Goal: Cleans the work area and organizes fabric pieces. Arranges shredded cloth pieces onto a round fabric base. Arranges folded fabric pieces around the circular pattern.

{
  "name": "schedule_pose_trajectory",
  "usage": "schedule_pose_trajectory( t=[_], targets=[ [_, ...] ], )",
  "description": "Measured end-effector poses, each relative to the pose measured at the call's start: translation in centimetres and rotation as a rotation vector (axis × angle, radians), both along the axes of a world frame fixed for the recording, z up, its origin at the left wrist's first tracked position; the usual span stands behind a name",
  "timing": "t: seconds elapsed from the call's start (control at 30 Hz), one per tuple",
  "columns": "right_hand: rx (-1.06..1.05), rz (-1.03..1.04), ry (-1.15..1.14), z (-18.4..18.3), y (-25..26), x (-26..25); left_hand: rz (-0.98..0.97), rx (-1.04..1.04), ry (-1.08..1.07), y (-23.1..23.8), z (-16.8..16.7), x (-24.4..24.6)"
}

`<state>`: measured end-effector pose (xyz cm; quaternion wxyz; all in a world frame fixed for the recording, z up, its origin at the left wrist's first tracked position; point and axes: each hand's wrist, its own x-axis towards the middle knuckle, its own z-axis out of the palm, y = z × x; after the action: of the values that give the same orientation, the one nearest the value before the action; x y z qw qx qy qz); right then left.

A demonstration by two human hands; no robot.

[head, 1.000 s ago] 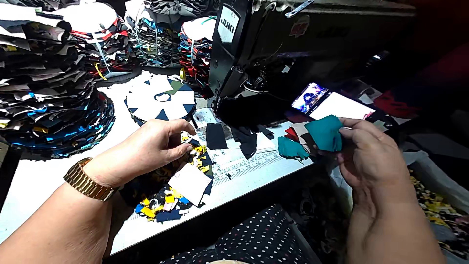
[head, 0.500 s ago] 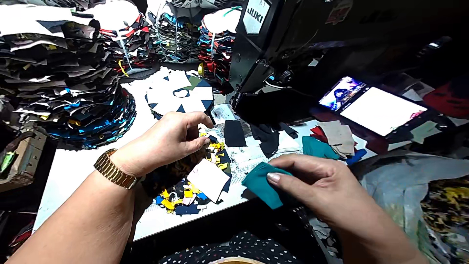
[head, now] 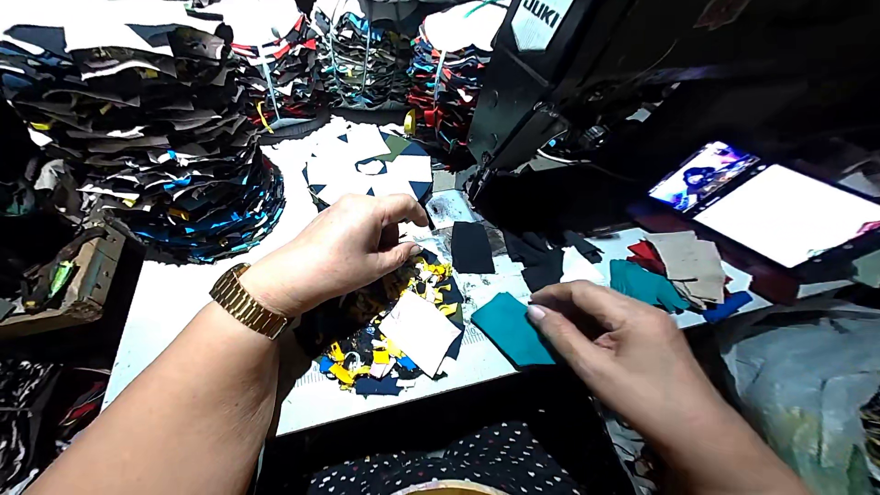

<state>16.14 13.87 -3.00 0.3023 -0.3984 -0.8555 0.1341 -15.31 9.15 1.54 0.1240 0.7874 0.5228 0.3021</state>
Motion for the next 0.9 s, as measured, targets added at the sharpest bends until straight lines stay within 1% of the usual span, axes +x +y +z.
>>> schedule_pose_trajectory(
  t=[0.03,0.1,0.17,0.23,0.3,0.4,0.47,0.53,0.63,0.73,0.8,0.83,0.9],
  targets=[
    [0.001,0.015,0.022,0.5,0.0,0.3,-0.005,0.009,0.002,0.0,0.0,0.0],
    [0.071,0.061,0.05,1.5,-0.1,0.7,-0.009,0.01,0.0,-0.1,0.0,0.2],
    [0.134,0.147,0.07,2.2,-0.6,0.7,-0.011,0.013,-0.001,0.0,-0.1,0.2],
    [0.148,0.271,0.037,2.1,-1.2,0.3,-0.018,0.022,-0.008,0.1,-0.2,0.2],
    [0.164,0.324,-0.059,1.1,-1.8,-0.4,-0.018,0.029,0.002,0.1,-0.3,0.1],
    [0.233,0.221,-0.108,-0.3,-2.7,-1.7,-0.018,0.024,0.006,0.3,-0.4,0.0],
    [0.272,0.126,-0.125,-0.8,-3.5,-2.4,-0.016,0.023,0.008,0.3,-0.5,0.0],
    [0.29,0.083,-0.138,-1.0,-3.8,-2.7,-0.015,0.025,0.011,0.4,-0.6,0.0],
    [0.244,0.153,-0.142,-0.7,-3.2,-2.0,-0.005,0.022,0.008,0.4,-0.5,0.0],
    [0.107,0.262,-0.088,0.1,-2.2,-0.5,-0.013,0.04,0.0,0.4,-0.6,0.0],
    [0.011,0.317,-0.008,1.0,-1.4,0.8,-0.013,0.042,0.003,0.4,-0.6,0.0],
    [-0.01,0.315,0.046,1.4,-1.0,1.3,-0.01,0.039,-0.001,0.4,-0.6,0.0],
    [0.037,0.215,0.112,2.3,0.1,2.1,0.002,0.034,-0.006,0.3,-0.6,0.0]
  ],
)
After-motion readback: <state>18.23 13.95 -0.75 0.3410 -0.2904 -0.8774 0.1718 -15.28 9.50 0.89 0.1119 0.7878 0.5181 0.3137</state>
